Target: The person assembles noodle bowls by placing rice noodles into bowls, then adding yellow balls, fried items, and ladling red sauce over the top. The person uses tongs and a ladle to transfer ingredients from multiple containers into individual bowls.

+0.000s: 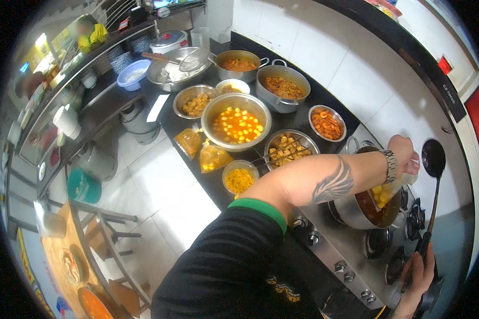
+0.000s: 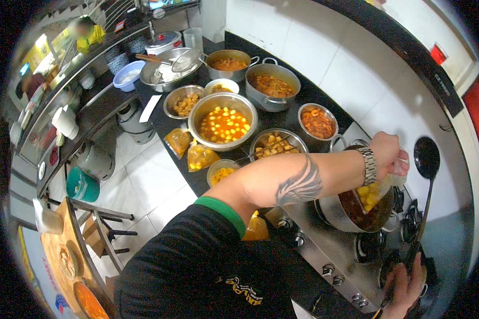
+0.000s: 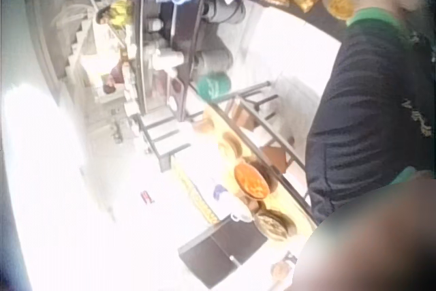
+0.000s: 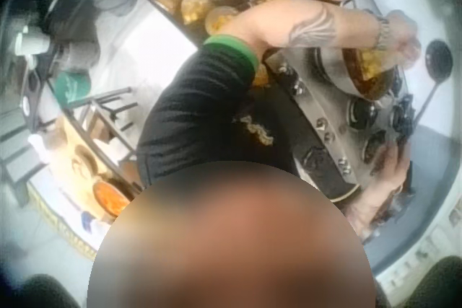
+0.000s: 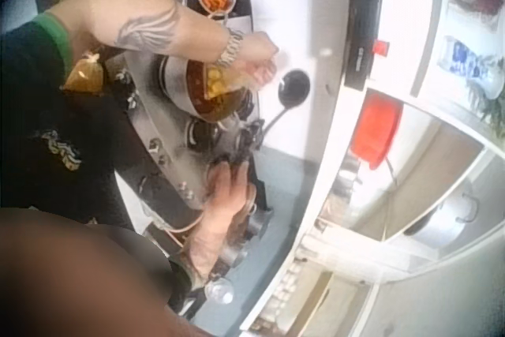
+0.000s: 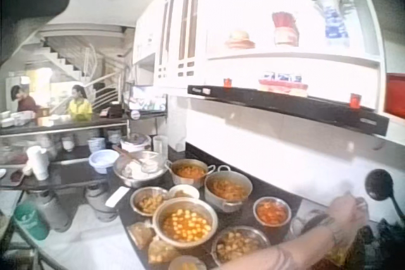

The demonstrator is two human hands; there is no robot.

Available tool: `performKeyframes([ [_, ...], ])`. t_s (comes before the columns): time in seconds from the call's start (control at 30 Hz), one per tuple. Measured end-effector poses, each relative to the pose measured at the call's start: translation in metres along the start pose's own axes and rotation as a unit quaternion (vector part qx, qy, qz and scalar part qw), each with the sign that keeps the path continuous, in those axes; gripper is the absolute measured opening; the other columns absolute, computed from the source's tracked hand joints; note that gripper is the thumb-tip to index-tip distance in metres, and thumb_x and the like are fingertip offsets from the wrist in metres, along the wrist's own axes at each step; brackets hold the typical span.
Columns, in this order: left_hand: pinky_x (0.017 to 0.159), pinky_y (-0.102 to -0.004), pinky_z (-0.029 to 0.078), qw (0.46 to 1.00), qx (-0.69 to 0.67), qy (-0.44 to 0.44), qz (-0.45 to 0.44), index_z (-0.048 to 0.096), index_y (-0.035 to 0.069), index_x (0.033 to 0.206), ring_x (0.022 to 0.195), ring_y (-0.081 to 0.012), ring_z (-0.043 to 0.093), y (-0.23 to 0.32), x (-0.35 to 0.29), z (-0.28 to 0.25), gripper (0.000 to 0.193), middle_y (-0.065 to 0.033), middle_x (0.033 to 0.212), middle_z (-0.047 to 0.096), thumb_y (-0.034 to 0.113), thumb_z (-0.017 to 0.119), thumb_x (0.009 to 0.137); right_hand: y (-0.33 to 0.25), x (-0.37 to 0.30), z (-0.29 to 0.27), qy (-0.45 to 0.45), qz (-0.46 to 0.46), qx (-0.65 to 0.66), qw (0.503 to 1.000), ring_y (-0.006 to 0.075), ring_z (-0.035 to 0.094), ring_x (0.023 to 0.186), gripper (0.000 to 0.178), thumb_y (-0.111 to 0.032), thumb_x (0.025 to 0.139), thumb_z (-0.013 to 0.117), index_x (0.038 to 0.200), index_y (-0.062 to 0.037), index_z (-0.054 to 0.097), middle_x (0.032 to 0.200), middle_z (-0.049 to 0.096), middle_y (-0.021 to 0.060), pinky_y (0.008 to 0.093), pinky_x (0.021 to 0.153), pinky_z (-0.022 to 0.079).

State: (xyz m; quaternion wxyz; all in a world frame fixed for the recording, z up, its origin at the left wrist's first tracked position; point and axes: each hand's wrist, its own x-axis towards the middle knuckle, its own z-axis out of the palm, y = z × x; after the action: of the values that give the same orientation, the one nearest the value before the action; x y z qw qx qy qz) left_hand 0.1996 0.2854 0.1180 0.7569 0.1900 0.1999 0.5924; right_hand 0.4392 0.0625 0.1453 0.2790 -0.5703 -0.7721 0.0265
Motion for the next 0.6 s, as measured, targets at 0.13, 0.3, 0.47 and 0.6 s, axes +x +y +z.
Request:
performKeyframes([
  [0.13, 0.052, -0.0463, 0.054, 1.0, -0.024, 0.005, 0.01, 0.044, -0.007, 0.099, 0.063, -0.0331, 0.061, 0.008, 0.0, 0.007, 0.026, -0.0197, 0.088, 0.055, 0.017, 0.037, 0.093, 0.028, 0.012, 0.021, 0.03, -0.178, -0.107, 0.978, 0.0237, 0.064, 0.091, 0.036, 0.001, 0.084, 0.06, 0.12, 0.0005, 0.058, 0.106, 0.062, 0.0186, 0.033, 0.079, 0.051],
  [0.3, 0.053, -0.0473, 0.054, 1.0, 0.014, 0.005, -0.002, 0.037, -0.001, 0.116, 0.062, -0.0338, 0.06, 0.019, -0.003, 0.012, 0.029, -0.0209, 0.089, 0.055, 0.017, 0.037, 0.093, 0.018, 0.015, 0.07, -0.034, -0.178, -0.091, 0.979, 0.0403, 0.063, 0.102, 0.013, 0.0, 0.081, 0.063, 0.094, -0.001, 0.064, 0.106, 0.063, 0.0244, 0.041, 0.087, 0.05],
  [0.47, 0.076, -0.0484, 0.054, 0.993, 0.064, -0.071, -0.066, 0.045, -0.007, 0.11, 0.077, -0.0358, 0.062, 0.041, -0.007, -0.006, 0.046, -0.021, 0.093, 0.058, 0.036, 0.034, 0.1, 0.022, 0.022, 0.079, 0.007, -0.136, 0.002, 0.991, 0.0337, 0.066, 0.097, 0.014, 0.001, 0.076, 0.069, 0.089, -0.0004, 0.067, 0.095, 0.067, 0.0183, 0.0389, 0.086, 0.051],
  [0.6, 0.089, -0.045, 0.051, 0.985, 0.145, -0.058, -0.072, 0.045, -0.004, 0.107, 0.1, -0.0361, 0.06, 0.065, -0.021, -0.012, 0.042, -0.0171, 0.1, 0.058, 0.035, 0.034, 0.102, 0.029, 0.023, 0.08, 0.001, -0.163, -0.016, 0.987, 0.032, 0.066, 0.097, 0.017, -0.003, 0.074, 0.072, 0.09, -0.0037, 0.067, 0.098, 0.068, 0.0165, 0.037, 0.083, 0.054],
])
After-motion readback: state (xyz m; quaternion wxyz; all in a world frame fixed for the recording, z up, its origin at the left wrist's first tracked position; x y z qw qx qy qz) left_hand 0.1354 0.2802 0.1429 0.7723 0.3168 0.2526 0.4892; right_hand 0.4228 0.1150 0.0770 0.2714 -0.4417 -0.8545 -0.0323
